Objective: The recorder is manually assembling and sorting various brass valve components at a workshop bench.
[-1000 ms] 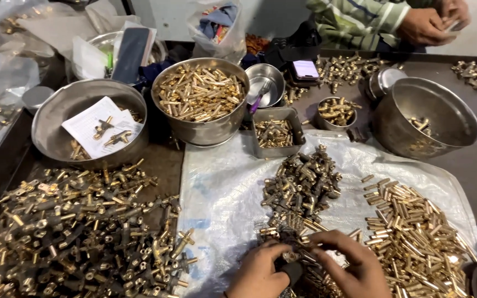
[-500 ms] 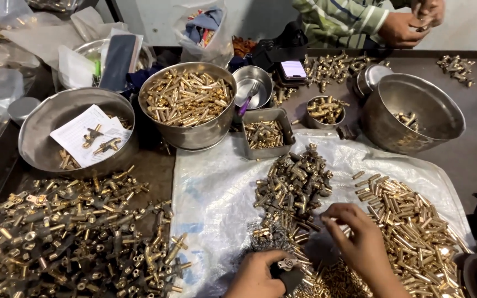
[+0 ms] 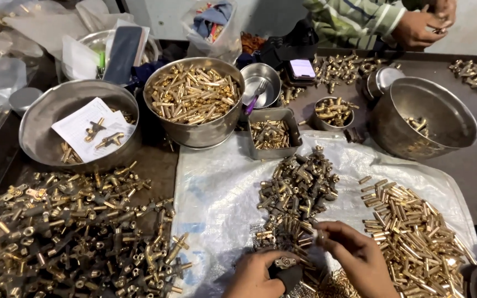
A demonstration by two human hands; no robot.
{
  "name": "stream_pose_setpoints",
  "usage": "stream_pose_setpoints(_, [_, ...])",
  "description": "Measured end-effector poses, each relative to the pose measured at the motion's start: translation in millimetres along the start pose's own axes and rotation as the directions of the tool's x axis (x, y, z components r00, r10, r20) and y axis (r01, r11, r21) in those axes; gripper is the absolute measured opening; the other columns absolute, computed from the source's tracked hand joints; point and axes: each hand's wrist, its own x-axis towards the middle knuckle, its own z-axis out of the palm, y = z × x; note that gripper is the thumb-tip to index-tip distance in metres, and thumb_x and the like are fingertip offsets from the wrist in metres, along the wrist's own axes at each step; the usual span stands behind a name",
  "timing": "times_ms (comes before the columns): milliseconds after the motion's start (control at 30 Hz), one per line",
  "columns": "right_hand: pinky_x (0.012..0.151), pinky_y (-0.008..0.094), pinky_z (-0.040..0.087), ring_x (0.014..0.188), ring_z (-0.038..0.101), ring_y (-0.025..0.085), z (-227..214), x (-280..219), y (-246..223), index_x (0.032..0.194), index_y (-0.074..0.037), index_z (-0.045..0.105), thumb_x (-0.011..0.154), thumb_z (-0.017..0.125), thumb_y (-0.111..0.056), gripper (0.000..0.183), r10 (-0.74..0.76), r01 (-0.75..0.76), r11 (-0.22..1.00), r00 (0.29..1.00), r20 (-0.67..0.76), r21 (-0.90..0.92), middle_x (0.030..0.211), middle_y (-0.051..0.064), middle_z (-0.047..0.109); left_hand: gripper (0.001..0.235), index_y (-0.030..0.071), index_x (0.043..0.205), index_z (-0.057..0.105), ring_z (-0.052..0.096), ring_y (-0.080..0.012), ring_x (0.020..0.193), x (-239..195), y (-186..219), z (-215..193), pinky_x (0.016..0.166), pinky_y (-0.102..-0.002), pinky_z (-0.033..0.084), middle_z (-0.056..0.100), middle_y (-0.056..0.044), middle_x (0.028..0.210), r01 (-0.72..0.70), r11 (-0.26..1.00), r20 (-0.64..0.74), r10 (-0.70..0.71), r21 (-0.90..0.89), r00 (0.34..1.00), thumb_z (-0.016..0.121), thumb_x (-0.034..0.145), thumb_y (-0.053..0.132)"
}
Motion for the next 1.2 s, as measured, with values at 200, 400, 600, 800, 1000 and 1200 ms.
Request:
stream_pose_setpoints(200, [0.089,0.038,0.061,0.095,0.076,0.022,18,-5,21,0.107,0.006,0.076,0.083,0.074,0.002,0.024,0.013,-0.114,0.885,0.975,0.220,0.451,0.101,0.014,0.080,0.047,0.015,0.124,0.073,0.072,-0.0263,0.092,-2,-5,-2,0.078,-0.038,0.053,0.070,-0.010,0.107,-0.061,0.998,0.026,0.061,0.004,0.998,0.072,0.076,0.017])
stream_pose_setpoints(400, [0.089,0.036,0.060,0.098,0.075,0.019,12,-12,3,0.102,0.006,0.079,0.083,0.076,0.000,0.020,-0.076,-0.015,0.942,0.963,0.257,0.334,0.101,0.011,0.081,0.048,0.013,0.120,0.073,0.074,-0.0287,0.090,-9,11,-7,0.078,-0.039,0.055,0.069,-0.012,0.103,-0.034,0.999,0.035,0.033,0.031,0.999,0.070,0.072,0.021])
stream_pose_setpoints(600, [0.088,0.034,0.062,0.094,0.078,0.016,-1,-17,-6,0.108,-0.002,0.079,0.078,0.084,-0.006,0.030,-0.164,0.146,0.985,0.964,0.211,0.097,0.096,0.007,0.083,0.056,0.009,0.123,0.071,0.071,-0.0346,0.109,15,-50,8,0.094,-0.043,0.055,0.072,-0.016,0.114,-0.286,0.950,0.053,0.282,0.124,0.958,0.081,0.073,0.032])
stream_pose_setpoints(800, [0.091,0.033,0.064,0.096,0.078,0.015,-3,-19,-22,0.120,-0.010,0.074,0.074,0.087,-0.013,0.048,-0.205,0.228,0.968,0.959,0.197,-0.106,0.099,0.004,0.079,0.060,0.010,0.125,0.070,0.071,-0.0339,0.111,27,-75,17,0.098,-0.043,0.055,0.072,-0.014,0.119,-0.304,0.939,0.075,0.295,0.160,0.952,0.081,0.080,0.049])
stream_pose_setpoints(1000, [0.091,0.032,0.063,0.099,0.075,0.015,2,-28,-49,0.119,-0.013,0.073,0.075,0.087,-0.015,0.046,-0.217,0.271,0.941,0.942,0.255,-0.201,0.105,0.003,0.078,0.048,0.012,0.119,0.075,0.074,-0.0287,0.102,9,-37,8,0.091,-0.041,0.057,0.075,-0.013,0.108,-0.231,0.963,0.054,0.226,0.139,0.973,0.078,0.081,0.041])
stream_pose_setpoints(1200, [0.094,0.036,0.059,0.106,0.074,0.017,6,-38,-47,0.105,-0.007,0.076,0.076,0.085,-0.012,0.031,-0.398,0.434,0.888,0.892,0.214,-0.155,0.106,0.007,0.079,0.028,0.006,0.111,0.076,0.069,-0.0151,0.081,2,-16,2,0.073,-0.031,0.052,0.072,-0.008,0.085,-0.001,0.996,0.197,0.018,-0.089,0.980,0.076,0.085,0.017])
